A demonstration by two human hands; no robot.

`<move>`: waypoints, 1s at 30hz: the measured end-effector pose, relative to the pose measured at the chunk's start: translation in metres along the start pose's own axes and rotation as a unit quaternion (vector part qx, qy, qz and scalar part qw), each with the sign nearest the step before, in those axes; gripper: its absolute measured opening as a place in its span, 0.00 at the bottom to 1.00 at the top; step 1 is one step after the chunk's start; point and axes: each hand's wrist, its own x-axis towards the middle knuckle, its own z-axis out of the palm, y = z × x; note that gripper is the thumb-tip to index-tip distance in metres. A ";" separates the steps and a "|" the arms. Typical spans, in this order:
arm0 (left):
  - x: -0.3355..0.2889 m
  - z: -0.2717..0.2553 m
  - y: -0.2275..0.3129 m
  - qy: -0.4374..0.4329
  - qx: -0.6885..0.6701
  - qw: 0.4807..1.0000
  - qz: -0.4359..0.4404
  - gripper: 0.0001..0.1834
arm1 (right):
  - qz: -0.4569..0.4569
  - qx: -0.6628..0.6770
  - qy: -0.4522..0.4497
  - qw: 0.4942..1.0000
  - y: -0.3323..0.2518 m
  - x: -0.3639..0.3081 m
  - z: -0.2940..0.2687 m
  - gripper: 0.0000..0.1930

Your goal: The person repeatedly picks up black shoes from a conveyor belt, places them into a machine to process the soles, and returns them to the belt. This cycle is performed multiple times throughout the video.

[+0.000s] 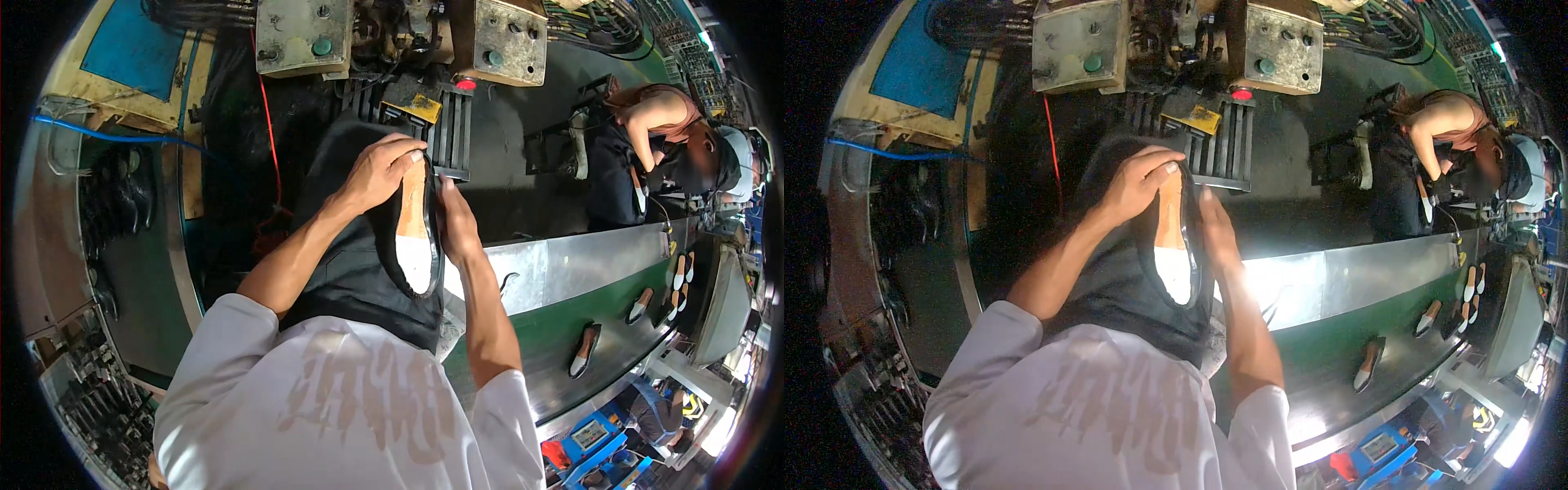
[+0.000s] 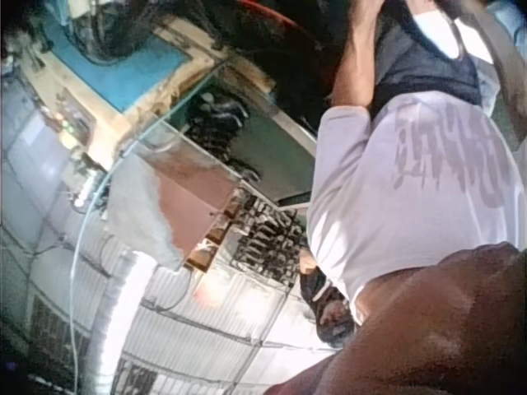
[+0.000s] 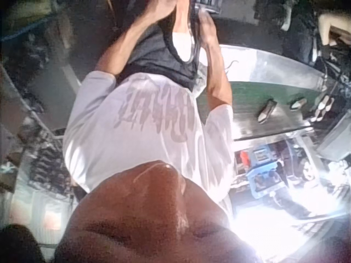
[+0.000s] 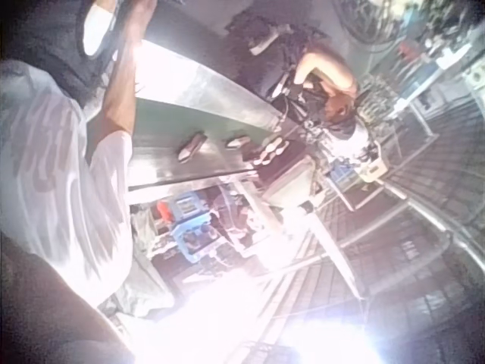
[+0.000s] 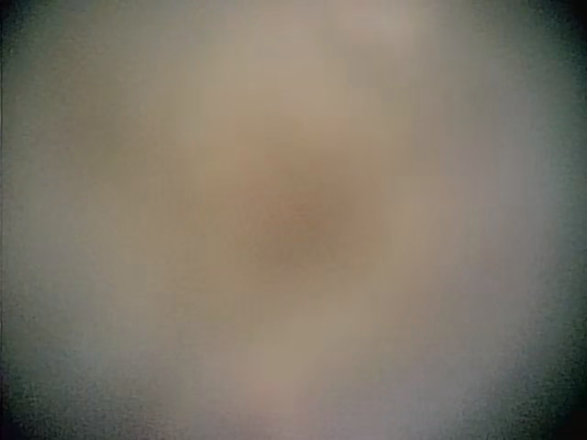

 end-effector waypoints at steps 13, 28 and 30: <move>0.019 0.022 0.013 -0.060 0.143 0.987 -0.034 0.14 | -0.202 -0.395 0.095 0.891 0.008 -0.038 0.009 0.29; 0.034 -0.018 -0.010 -0.081 0.258 0.963 -0.005 0.10 | -0.362 -0.625 -0.025 0.691 0.010 -0.094 -0.003 0.41; 0.038 -0.019 -0.009 -0.095 0.256 0.962 -0.027 0.11 | -0.347 -0.628 -0.035 0.696 0.003 -0.093 -0.004 0.41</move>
